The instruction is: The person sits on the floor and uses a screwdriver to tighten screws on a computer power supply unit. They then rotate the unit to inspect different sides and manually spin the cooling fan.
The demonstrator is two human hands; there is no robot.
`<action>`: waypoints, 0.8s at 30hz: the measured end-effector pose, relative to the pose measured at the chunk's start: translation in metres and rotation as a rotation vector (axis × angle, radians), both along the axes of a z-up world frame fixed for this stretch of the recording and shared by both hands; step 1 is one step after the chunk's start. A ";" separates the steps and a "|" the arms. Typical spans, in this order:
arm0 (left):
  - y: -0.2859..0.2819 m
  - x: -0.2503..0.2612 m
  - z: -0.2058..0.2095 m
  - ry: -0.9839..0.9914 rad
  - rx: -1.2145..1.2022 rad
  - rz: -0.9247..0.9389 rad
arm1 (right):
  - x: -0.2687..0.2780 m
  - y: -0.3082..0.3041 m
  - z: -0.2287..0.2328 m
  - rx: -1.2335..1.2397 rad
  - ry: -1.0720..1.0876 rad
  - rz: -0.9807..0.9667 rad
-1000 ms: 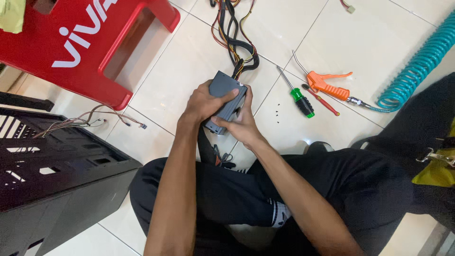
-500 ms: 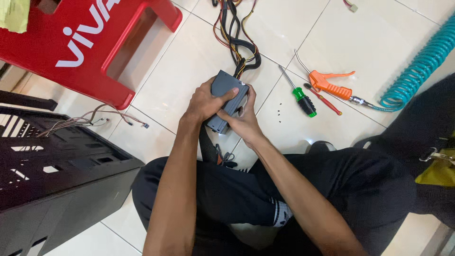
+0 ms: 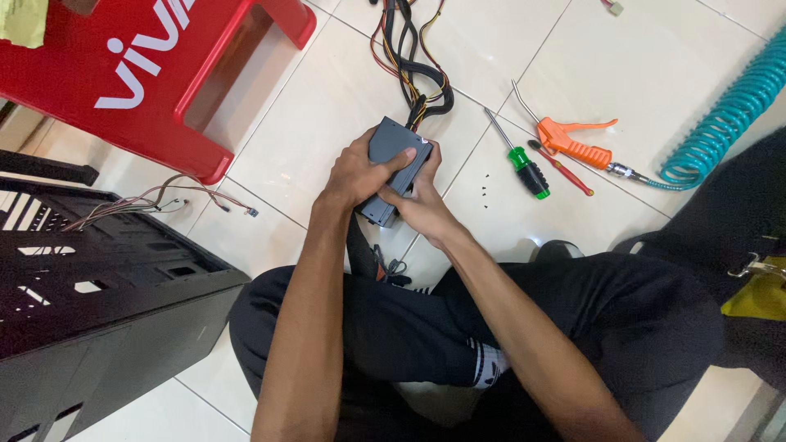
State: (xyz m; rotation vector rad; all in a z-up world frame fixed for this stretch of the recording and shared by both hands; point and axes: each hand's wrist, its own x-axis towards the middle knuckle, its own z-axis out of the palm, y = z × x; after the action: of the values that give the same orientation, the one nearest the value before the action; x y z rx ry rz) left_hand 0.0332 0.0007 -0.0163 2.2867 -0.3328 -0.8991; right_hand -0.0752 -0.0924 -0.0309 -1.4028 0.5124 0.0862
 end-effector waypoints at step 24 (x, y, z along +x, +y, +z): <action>0.001 -0.006 0.017 0.017 0.007 0.000 | 0.039 0.050 -0.086 -0.062 -0.300 -0.869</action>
State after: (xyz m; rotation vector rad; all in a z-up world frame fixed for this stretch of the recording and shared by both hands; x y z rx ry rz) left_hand 0.0274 0.0021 0.0005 2.2844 -0.3229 -0.9200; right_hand -0.0359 -0.0420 -0.1169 -1.1221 0.8307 -0.8319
